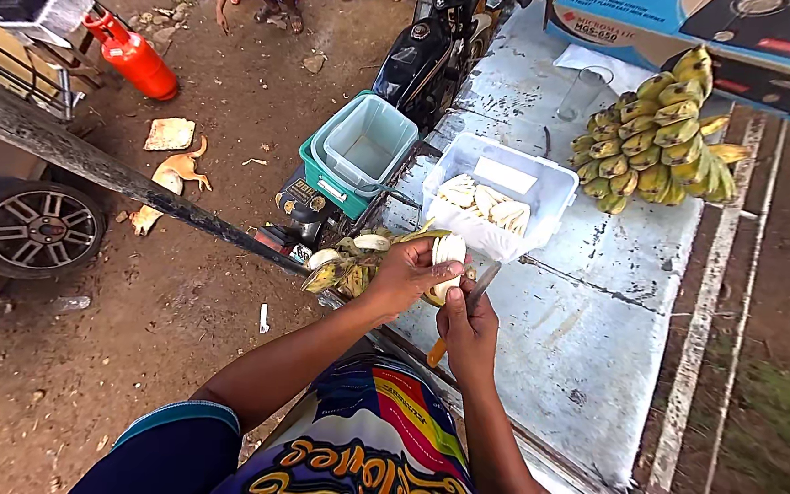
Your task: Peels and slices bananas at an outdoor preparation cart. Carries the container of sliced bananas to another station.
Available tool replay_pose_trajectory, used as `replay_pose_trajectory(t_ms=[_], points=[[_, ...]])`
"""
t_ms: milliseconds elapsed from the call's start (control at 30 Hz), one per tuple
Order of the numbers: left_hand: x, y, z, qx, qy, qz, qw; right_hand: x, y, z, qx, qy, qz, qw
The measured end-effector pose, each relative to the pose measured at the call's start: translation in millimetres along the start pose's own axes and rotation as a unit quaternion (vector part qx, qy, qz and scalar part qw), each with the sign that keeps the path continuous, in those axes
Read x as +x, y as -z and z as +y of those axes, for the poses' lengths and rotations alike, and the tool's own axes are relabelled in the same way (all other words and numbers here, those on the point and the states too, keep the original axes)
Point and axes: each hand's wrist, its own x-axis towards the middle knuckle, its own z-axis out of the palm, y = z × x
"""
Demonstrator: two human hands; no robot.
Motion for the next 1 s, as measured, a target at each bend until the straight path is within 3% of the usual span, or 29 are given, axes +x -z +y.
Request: replay_pose_trajectory(t_ms=[267,733,1000], points=[[-1,1,0,-0.029,-0.010,0.042,0.999,0,-8,-6,0.100,-0.055,-0.010,0.993],[4,-1,1,-0.050,-0.013,0.056,0.997,0,-11,-1,0.015,0.004,0.025,1.000],[5,1,4,-0.088,0.011,-0.001,0.996,5,-4,-2,-0.010,0.001,0.044,0.999]])
